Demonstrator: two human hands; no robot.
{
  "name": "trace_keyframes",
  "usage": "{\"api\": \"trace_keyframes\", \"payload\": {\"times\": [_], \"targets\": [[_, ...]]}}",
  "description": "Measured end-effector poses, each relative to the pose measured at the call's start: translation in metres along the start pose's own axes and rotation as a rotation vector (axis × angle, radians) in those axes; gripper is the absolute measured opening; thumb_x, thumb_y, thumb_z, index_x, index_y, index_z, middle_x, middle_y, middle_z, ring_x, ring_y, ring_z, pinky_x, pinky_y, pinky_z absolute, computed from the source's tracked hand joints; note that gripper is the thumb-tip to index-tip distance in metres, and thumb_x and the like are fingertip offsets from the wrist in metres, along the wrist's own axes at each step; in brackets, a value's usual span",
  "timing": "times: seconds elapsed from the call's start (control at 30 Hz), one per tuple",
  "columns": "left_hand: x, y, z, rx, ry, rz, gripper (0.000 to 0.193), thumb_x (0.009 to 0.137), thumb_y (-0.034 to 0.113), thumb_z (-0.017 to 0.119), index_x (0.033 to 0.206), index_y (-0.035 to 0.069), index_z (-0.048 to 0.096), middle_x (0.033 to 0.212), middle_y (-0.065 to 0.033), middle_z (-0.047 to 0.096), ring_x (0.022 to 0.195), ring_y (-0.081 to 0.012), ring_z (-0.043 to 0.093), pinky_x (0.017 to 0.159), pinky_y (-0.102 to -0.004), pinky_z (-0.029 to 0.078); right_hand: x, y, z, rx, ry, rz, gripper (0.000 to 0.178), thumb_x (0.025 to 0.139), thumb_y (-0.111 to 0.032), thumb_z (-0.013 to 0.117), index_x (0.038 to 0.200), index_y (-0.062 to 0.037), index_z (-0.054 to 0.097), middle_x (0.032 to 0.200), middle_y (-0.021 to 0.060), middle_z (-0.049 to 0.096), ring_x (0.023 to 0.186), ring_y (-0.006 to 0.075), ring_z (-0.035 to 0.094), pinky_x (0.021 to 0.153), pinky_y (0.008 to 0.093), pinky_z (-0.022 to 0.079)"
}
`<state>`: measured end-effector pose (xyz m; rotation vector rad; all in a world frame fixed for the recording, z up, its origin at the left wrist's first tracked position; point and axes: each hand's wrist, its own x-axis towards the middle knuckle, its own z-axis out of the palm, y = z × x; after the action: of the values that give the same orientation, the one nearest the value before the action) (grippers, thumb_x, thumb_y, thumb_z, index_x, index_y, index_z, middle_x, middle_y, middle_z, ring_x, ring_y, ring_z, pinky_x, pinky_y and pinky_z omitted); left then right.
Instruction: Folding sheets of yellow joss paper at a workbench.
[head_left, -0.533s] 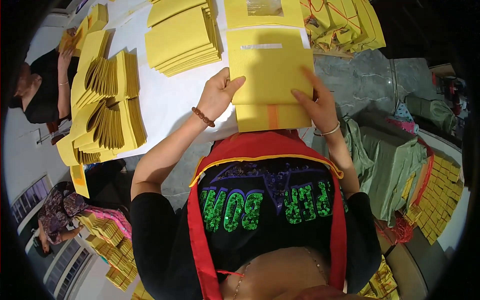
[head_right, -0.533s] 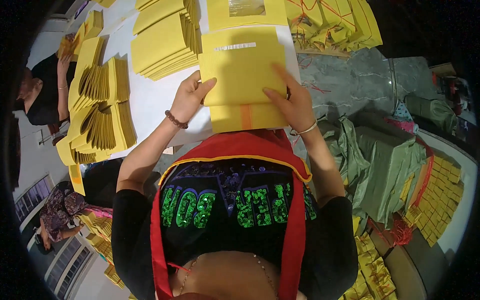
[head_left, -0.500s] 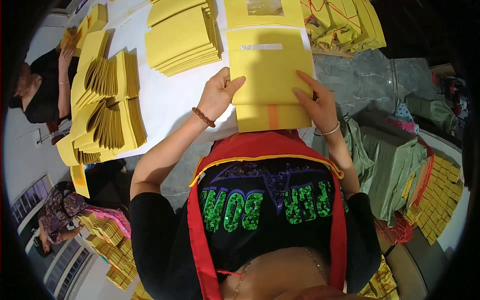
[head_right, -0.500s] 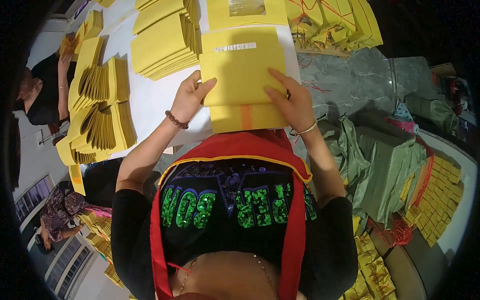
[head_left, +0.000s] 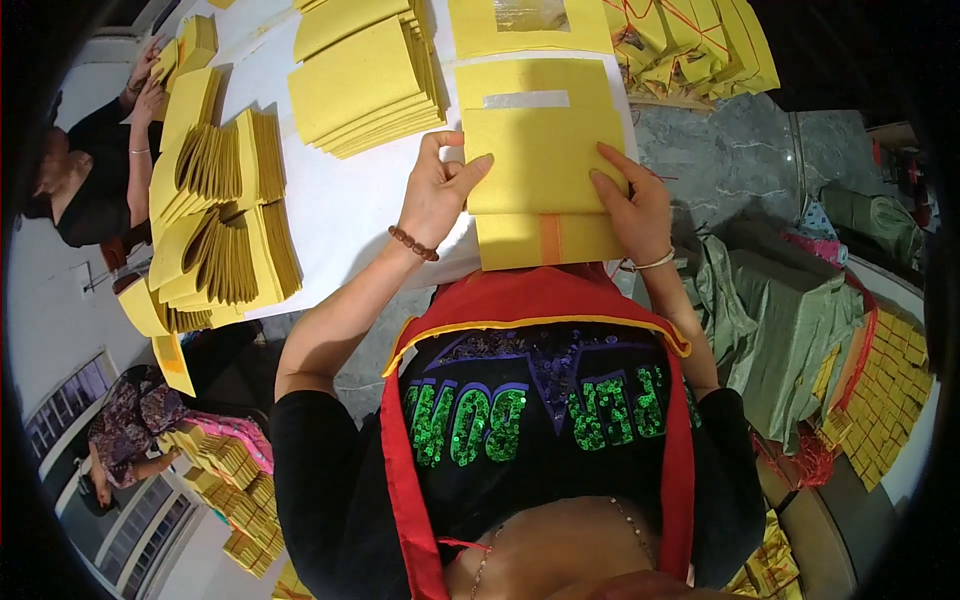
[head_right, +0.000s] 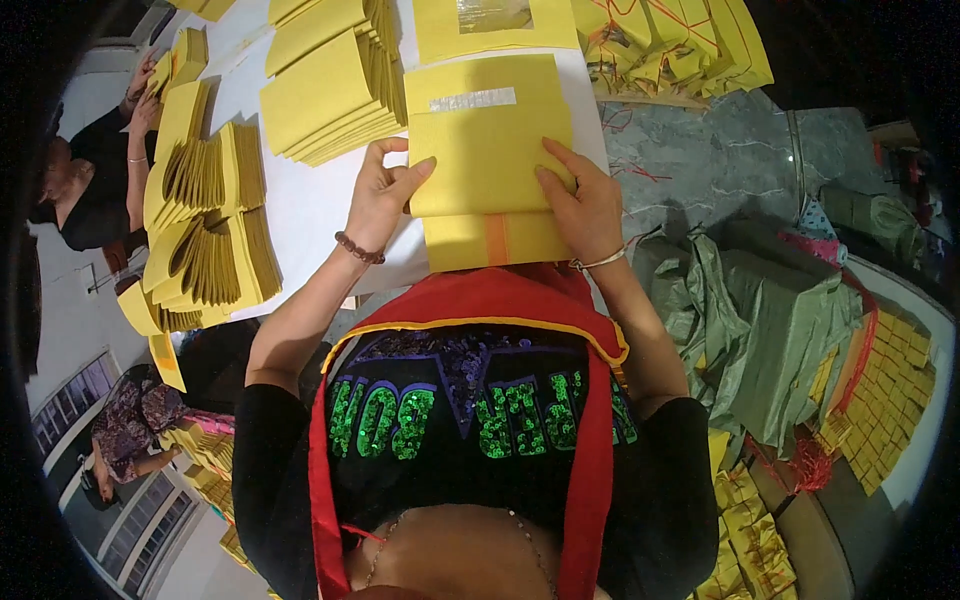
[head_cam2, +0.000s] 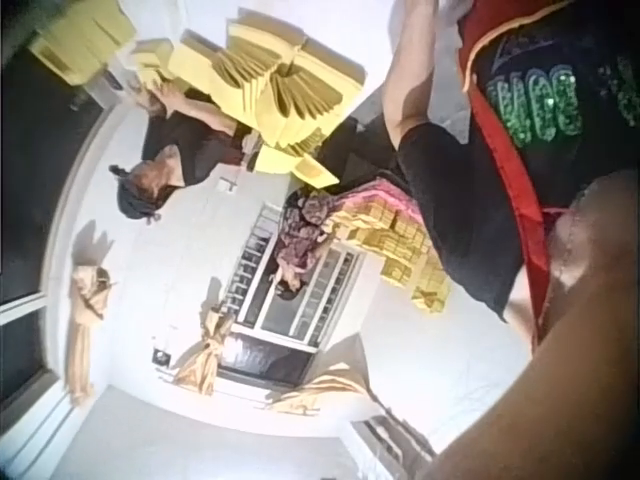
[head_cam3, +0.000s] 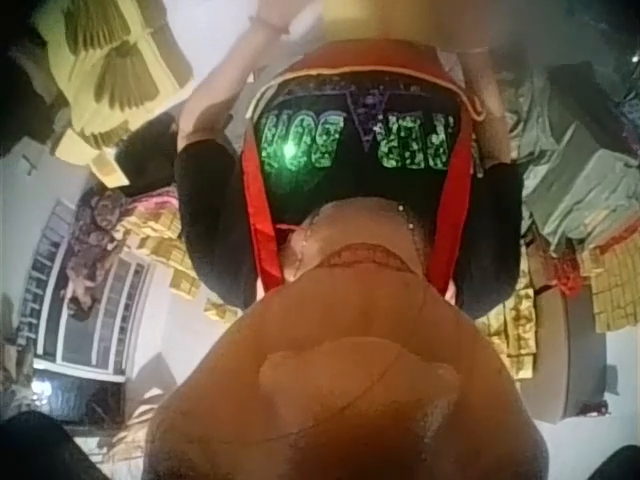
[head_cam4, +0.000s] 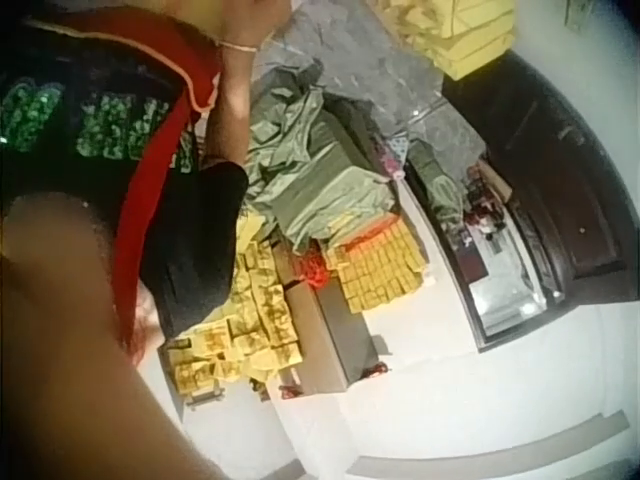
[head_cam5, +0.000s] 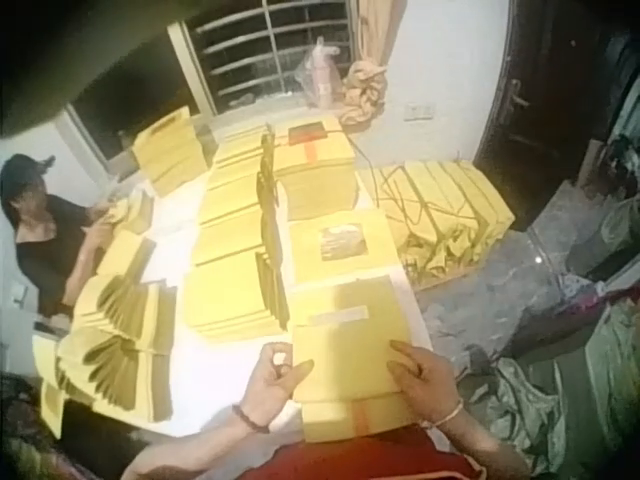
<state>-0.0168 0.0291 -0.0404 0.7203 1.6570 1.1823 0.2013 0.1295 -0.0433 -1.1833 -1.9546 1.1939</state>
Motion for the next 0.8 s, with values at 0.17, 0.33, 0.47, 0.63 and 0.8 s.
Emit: {"api": "trace_keyframes", "payload": {"times": [0.17,0.33,0.47,0.63,0.8], "targets": [[-0.004,0.016,0.007,0.659,0.298,0.632,0.028,0.081,0.015,0.064,0.105,0.006,0.053,0.088,-0.0068,0.058,0.084,-0.0205,0.052,0.073,-0.0346,0.039,-0.001,0.005,0.0,-0.014,-0.002,0.016,0.031,0.079,-0.015,0.063,0.109,-0.0049,0.062,0.097,0.0163,0.065,0.084,0.0269,0.064,0.072,0.0311,0.049],[0.004,0.021,0.05,1.041,0.0,0.854,0.049,0.078,0.033,0.063,0.119,0.009,0.053,0.127,-0.0148,0.045,0.122,-0.0341,0.036,0.098,-0.049,0.027,0.0,0.005,0.001,-0.04,0.042,-0.039,0.028,0.079,-0.016,0.063,0.104,-0.0051,0.064,0.093,0.0161,0.065,0.082,0.0282,0.064,0.07,0.0324,0.049],[0.013,0.005,0.05,1.158,-0.07,0.871,0.063,0.077,0.051,0.058,0.128,0.014,0.048,0.134,-0.0166,0.039,0.126,-0.0359,0.031,0.102,-0.0543,0.021,0.003,-0.004,-0.003,-0.089,0.015,-0.047,0.026,0.078,-0.016,0.064,0.102,-0.0049,0.064,0.091,0.0159,0.065,0.08,0.0279,0.064,0.067,0.0318,0.048],[0.014,0.001,0.053,1.208,-0.028,0.844,0.065,0.075,0.053,0.058,0.128,0.017,0.048,0.137,-0.0161,0.036,0.128,-0.0353,0.029,0.103,-0.0548,0.019,0.012,-0.03,-0.007,-0.771,0.061,-0.213,0.044,0.078,-0.026,0.065,0.118,-0.0102,0.056,0.132,0.0113,0.047,0.118,0.0281,0.047,0.098,0.0461,0.032],[0.013,0.0,0.049,1.241,-0.141,0.761,0.069,0.074,0.047,0.061,0.129,0.01,0.045,0.139,-0.0162,0.034,0.13,-0.0349,0.026,0.104,-0.0536,0.017,0.015,-0.012,0.005,-0.868,-0.215,-0.536,0.057,0.084,-0.044,0.051,0.131,-0.0114,0.043,0.141,0.0088,0.034,0.134,0.0274,0.025,0.101,0.0635,0.01]]}}
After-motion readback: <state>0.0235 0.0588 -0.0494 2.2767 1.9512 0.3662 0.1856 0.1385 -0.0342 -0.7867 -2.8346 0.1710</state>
